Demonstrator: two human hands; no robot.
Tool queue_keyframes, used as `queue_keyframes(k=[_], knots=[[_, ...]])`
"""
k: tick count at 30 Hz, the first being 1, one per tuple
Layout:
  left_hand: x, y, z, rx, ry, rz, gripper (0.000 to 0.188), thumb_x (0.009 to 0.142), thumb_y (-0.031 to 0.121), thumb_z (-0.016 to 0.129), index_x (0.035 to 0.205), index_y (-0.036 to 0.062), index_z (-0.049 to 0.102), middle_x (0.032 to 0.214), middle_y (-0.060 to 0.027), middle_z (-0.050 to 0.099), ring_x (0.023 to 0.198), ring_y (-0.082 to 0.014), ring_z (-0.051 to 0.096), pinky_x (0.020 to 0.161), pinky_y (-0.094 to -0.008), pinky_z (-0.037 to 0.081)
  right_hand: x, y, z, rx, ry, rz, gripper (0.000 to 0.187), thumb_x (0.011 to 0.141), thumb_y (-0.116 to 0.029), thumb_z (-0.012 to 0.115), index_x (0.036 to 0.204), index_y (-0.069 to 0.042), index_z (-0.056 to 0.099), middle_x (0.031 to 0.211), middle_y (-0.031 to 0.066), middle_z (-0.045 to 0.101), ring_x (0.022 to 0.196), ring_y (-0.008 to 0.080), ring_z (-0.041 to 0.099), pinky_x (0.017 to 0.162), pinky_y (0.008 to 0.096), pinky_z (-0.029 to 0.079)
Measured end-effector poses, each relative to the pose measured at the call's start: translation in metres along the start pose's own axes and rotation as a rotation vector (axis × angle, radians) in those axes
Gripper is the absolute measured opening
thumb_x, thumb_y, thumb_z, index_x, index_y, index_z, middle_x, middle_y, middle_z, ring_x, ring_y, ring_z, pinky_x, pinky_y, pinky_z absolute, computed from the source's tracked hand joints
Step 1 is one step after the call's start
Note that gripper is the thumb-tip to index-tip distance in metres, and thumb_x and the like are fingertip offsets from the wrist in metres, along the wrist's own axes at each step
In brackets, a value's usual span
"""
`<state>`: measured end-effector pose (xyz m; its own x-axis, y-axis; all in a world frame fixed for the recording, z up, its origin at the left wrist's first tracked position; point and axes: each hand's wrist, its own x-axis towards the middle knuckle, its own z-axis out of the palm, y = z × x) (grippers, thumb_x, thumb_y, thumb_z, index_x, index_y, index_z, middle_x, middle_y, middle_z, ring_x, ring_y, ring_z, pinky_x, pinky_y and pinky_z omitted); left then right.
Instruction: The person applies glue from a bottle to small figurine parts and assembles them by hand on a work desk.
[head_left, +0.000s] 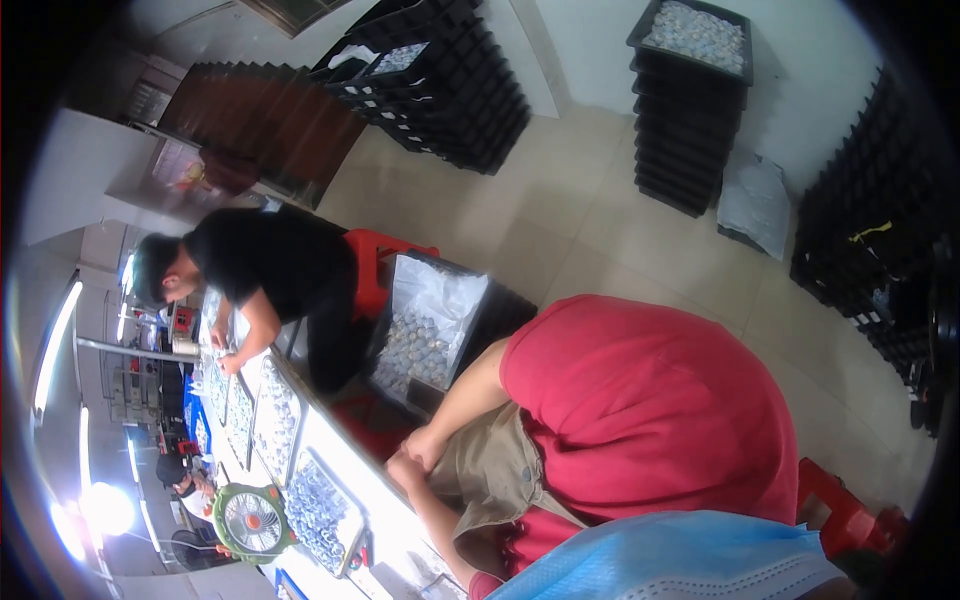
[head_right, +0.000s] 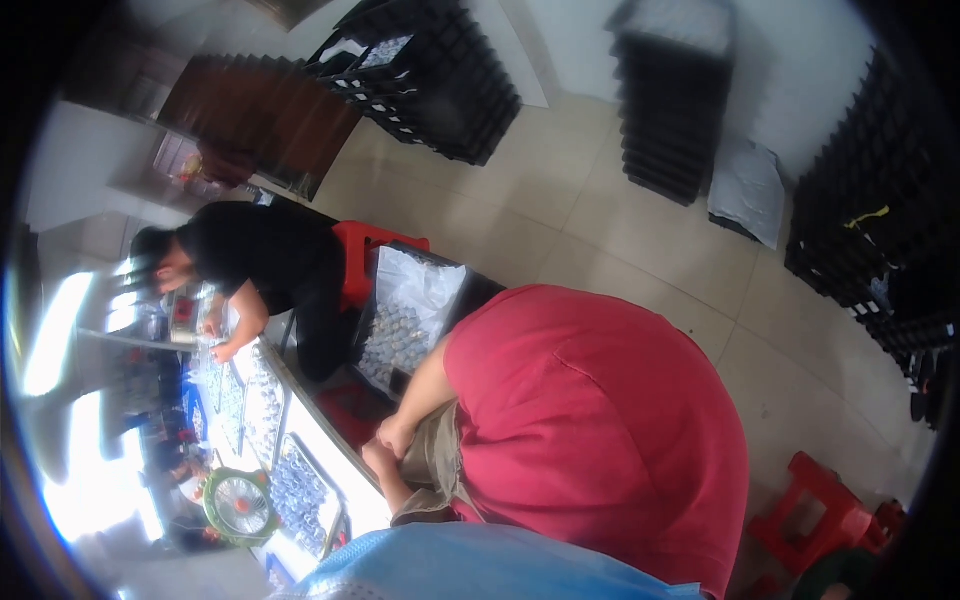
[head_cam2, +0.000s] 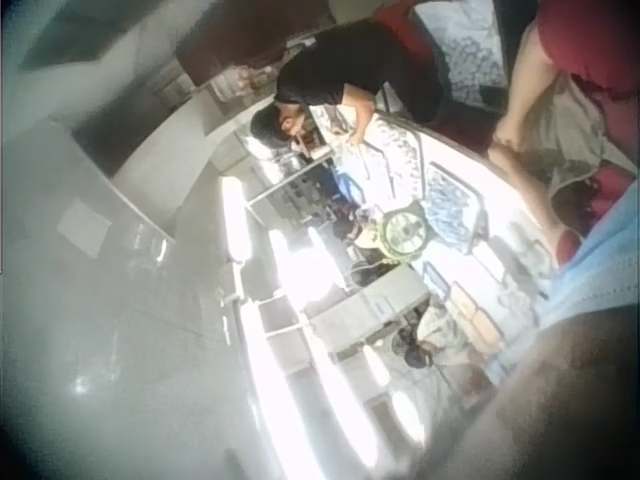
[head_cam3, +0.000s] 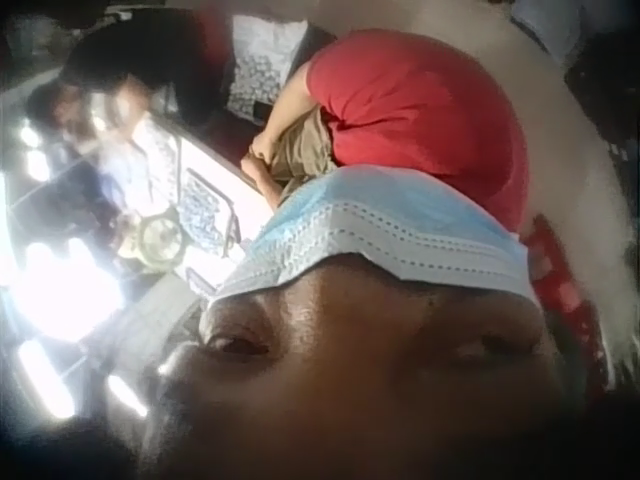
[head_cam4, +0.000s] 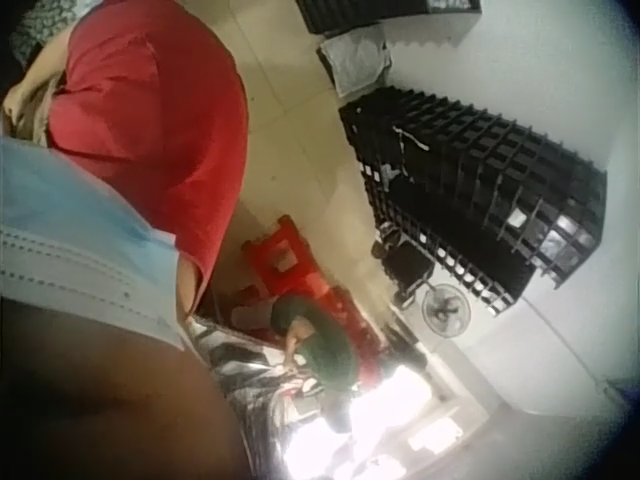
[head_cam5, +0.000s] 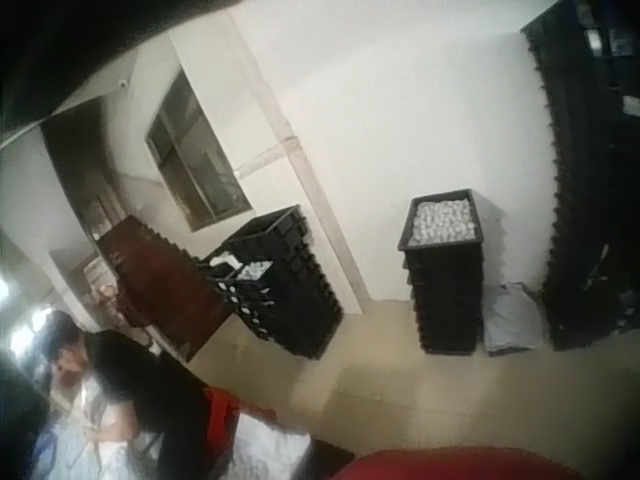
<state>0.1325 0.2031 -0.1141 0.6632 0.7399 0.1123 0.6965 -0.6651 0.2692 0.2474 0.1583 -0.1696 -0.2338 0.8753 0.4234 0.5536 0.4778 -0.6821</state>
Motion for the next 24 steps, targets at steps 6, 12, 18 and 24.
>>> queue_keyframes(k=[6, 12, 18, 24], knots=[[-0.035, 0.006, -0.014, -0.344, 0.091, -0.269, 0.024, 0.085, 0.011, 0.048, 0.098, -0.0032, 0.063, 0.085, -0.0136, 0.066, 0.077, -0.0193, 0.062, 0.069, -0.0313, 0.050, 0.009, -0.037, -0.016, 0.243, -0.226, 0.149, 0.029, 0.066, -0.029, 0.067, 0.083, -0.006, 0.067, 0.083, 0.0117, 0.065, 0.078, 0.0255, 0.062, 0.071, 0.0349, 0.047], [-0.068, 0.051, -0.012, -1.052, 0.273, -0.275, 0.039, 0.082, 0.007, 0.050, 0.120, -0.0016, 0.052, 0.120, -0.0161, 0.055, 0.110, -0.0231, 0.052, 0.095, -0.0309, 0.039, 0.003, 0.014, 0.008, -0.030, -0.289, 0.072, 0.019, 0.069, -0.018, 0.062, 0.083, -0.007, 0.068, 0.085, 0.0144, 0.066, 0.077, 0.0247, 0.064, 0.070, 0.0346, 0.050], [-0.113, 0.074, -0.048, -0.480, 0.410, -0.266, 0.046, 0.075, 0.023, 0.063, 0.115, 0.0037, 0.053, 0.114, -0.0173, 0.051, 0.107, -0.0355, 0.047, 0.092, -0.0413, 0.039, -0.015, -0.008, 0.087, 0.649, -0.474, 0.131, 0.010, 0.072, -0.002, 0.062, 0.082, 0.001, 0.061, 0.072, 0.0105, 0.060, 0.071, 0.0171, 0.060, 0.063, 0.0249, 0.047], [-0.134, 0.088, -0.115, -0.665, 0.281, -0.047, 0.037, 0.075, 0.024, 0.066, 0.107, 0.0055, 0.060, 0.104, -0.0156, 0.061, 0.098, -0.0335, 0.056, 0.085, -0.0405, 0.044, -0.029, -0.067, 0.000, 0.402, -0.379, -0.072, 0.006, 0.074, -0.001, 0.061, 0.079, 0.001, 0.061, 0.070, 0.0098, 0.059, 0.068, 0.0160, 0.059, 0.061, 0.0245, 0.046]])
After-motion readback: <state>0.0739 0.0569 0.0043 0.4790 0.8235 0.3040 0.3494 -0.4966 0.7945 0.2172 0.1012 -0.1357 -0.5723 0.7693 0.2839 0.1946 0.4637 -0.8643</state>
